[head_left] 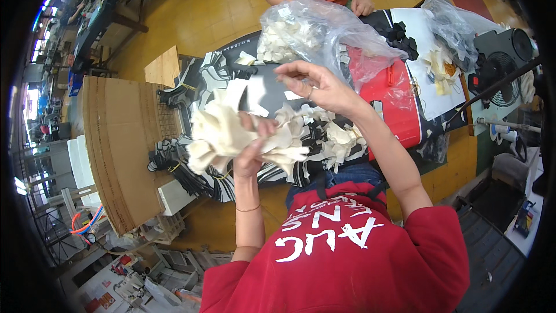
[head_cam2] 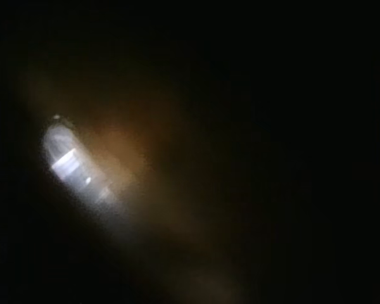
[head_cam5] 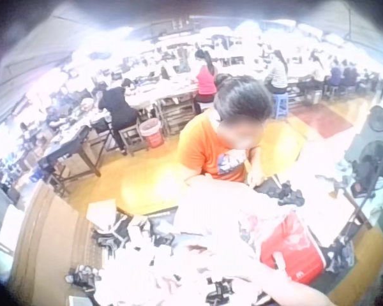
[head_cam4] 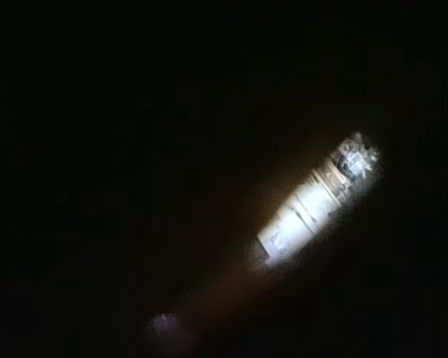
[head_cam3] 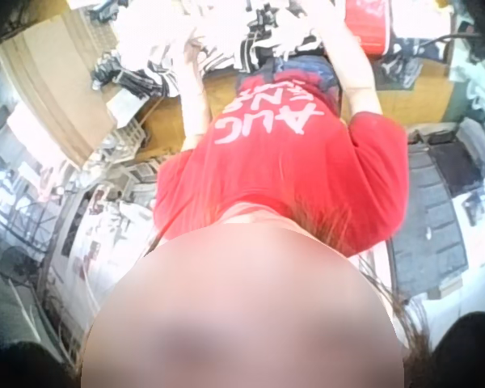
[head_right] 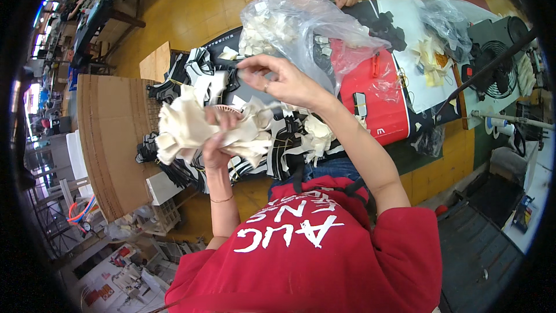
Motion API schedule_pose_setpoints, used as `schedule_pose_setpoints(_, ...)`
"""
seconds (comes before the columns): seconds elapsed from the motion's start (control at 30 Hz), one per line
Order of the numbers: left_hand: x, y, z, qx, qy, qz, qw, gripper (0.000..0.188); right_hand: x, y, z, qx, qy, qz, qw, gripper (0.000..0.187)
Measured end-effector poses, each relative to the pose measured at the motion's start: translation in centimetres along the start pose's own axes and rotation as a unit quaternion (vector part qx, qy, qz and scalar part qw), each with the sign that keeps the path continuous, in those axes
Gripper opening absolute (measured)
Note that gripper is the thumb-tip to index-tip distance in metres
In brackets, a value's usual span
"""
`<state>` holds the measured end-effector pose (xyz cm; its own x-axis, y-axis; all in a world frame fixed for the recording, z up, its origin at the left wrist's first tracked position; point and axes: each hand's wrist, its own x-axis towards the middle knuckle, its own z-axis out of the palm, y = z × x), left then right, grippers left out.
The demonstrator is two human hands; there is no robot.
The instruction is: The person folds and arranges white fabric strips into a multi-loop bow shape, then secures it with a rubber band. The person repeats this process with additional fabric strips, placing finished bows into a plastic bag on the table.
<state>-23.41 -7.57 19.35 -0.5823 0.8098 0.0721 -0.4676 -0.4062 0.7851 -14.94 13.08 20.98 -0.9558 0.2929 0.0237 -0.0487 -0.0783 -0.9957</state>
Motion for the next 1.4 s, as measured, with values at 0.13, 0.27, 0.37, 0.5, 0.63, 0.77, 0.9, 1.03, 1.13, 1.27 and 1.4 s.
schedule_pose_setpoints(0.13, -0.4, 2.0, 0.4, -0.177, 0.022, 0.046, 0.983, 0.036, -2.3, 3.6, 0.6, -0.083, -0.162, 0.153, 0.971, 0.076)
schedule_pose_setpoints(0.27, -1.2, 3.0, 0.2, -0.154, 0.062, 0.069, 0.984, 0.034, -5.1, 5.0, 2.4, 0.257, -0.247, 0.214, 0.910, 0.069)
schedule_pose_setpoints(0.37, -1.8, 3.8, -0.6, -0.193, 0.031, 0.072, 0.978, 0.029, -6.3, 4.8, 2.9, 0.219, -0.174, 0.207, 0.938, 0.048)
schedule_pose_setpoints(0.5, -2.3, 5.0, -1.6, -0.165, 0.072, 0.113, 0.977, 0.031, -7.0, 4.4, 0.6, 0.070, -0.131, 0.209, 0.967, 0.030)
schedule_pose_setpoints(0.63, -2.9, 6.6, -2.2, -0.163, 0.108, 0.120, 0.973, 0.028, -8.1, 3.7, -1.0, -0.130, 0.006, 0.129, 0.983, 0.022)
schedule_pose_setpoints(0.77, -3.8, 6.2, -2.7, -0.111, 0.191, 0.005, 0.975, 0.033, -8.3, 1.8, -1.8, -0.179, 0.050, 0.204, 0.961, 0.022)
schedule_pose_setpoints(0.9, -3.9, 1.3, -2.0, -0.105, 0.284, -0.220, 0.927, 0.040, -7.5, 0.4, 0.1, -0.334, 0.148, 0.137, 0.921, 0.022)
schedule_pose_setpoints(1.03, -4.5, -4.6, 0.8, -0.355, 0.252, -0.362, 0.824, 0.037, -6.9, -0.5, 3.3, -0.476, 0.148, 0.050, 0.865, 0.034)
schedule_pose_setpoints(1.13, -4.6, -7.0, 2.6, -0.368, 0.278, -0.330, 0.823, 0.039, -7.2, -1.0, 5.5, -0.559, 0.056, -0.005, 0.827, 0.044)
schedule_pose_setpoints(1.27, -5.0, -6.9, 2.4, -0.425, 0.214, -0.188, 0.859, 0.052, -8.2, -1.5, 7.3, -0.602, -0.019, -0.078, 0.795, 0.044)
schedule_pose_setpoints(1.4, -5.7, -6.6, 1.0, -0.334, 0.128, -0.201, 0.912, 0.051, -8.9, -2.1, 7.9, -0.618, -0.065, -0.077, 0.780, 0.041)
